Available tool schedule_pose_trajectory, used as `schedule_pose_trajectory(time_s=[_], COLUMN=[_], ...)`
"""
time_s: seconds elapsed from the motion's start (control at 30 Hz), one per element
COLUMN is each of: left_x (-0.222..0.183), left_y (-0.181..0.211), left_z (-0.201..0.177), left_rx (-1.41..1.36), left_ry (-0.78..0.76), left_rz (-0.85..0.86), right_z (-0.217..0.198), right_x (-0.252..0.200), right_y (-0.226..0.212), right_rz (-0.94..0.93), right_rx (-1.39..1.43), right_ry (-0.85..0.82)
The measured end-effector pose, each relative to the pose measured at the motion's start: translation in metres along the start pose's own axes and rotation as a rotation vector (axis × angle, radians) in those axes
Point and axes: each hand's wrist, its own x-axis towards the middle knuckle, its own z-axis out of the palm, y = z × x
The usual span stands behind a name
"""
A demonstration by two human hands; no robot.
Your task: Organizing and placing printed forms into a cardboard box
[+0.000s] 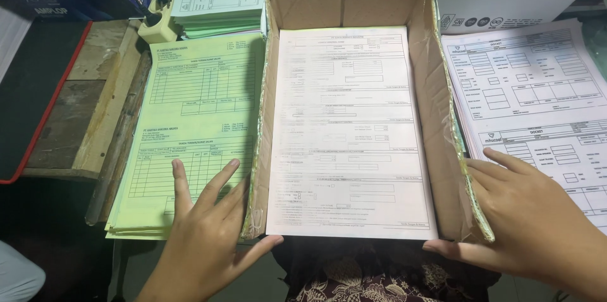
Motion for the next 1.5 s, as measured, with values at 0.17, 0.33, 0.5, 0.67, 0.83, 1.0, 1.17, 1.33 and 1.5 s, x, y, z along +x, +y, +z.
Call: schedule_pose_trajectory(time_s=[0.17, 0.33, 0.5, 0.67, 0.83, 1.0, 1.17, 1.33, 1.5], left_x=[0.003, 0.002, 0.001, 0.001, 0.002, 0.004, 0.000, 0.003, 0.000], left_y=[0.000, 0.000, -0.002, -0.001, 0.000, 0.003, 0.003, 0.005, 0.008], left_z=[-0.002, 0.000, 0.003, 0.005, 0.003, 0.001, 0.005, 0.001, 0.006], left_rx=[-0.008, -0.006, -0.037, -0.122, -0.188, -0.131, -0.157, -0.214, -0.093], left_ry=[0.019, 0.001, 0.045, -0.002, -0.040, 0.015, -0.035, -0.045, 0.002], left_rz=[0.011, 0.006, 0.018, 0.006, 0.006, 0.025, -0.015, -0.029, -0.014], right_z=[-0.007, -0.008, -0.009, -0.002, 0.004, -0.001, 0.008, 0.004, 0.016], right_x=[0.004, 0.004, 0.004, 0.002, 0.000, 0.005, 0.001, 0.003, -0.002], right_y=[-0.001, 0.001, 0.001, 0.002, 0.002, -0.003, -0.004, -0.005, -0.001], right_rz=[0.015, 0.036, 0.062, 0.041, 0.013, -0.009, 0.052, 0.075, -0.003], right_rx=[0.077, 0.098, 0.091, 0.119, 0.122, 0.061, 0.072, 0.170, 0.048], right_ry=[-0.031, -0.061, -0.093, -0.052, -0.037, 0.022, 0.031, -0.012, 0.006])
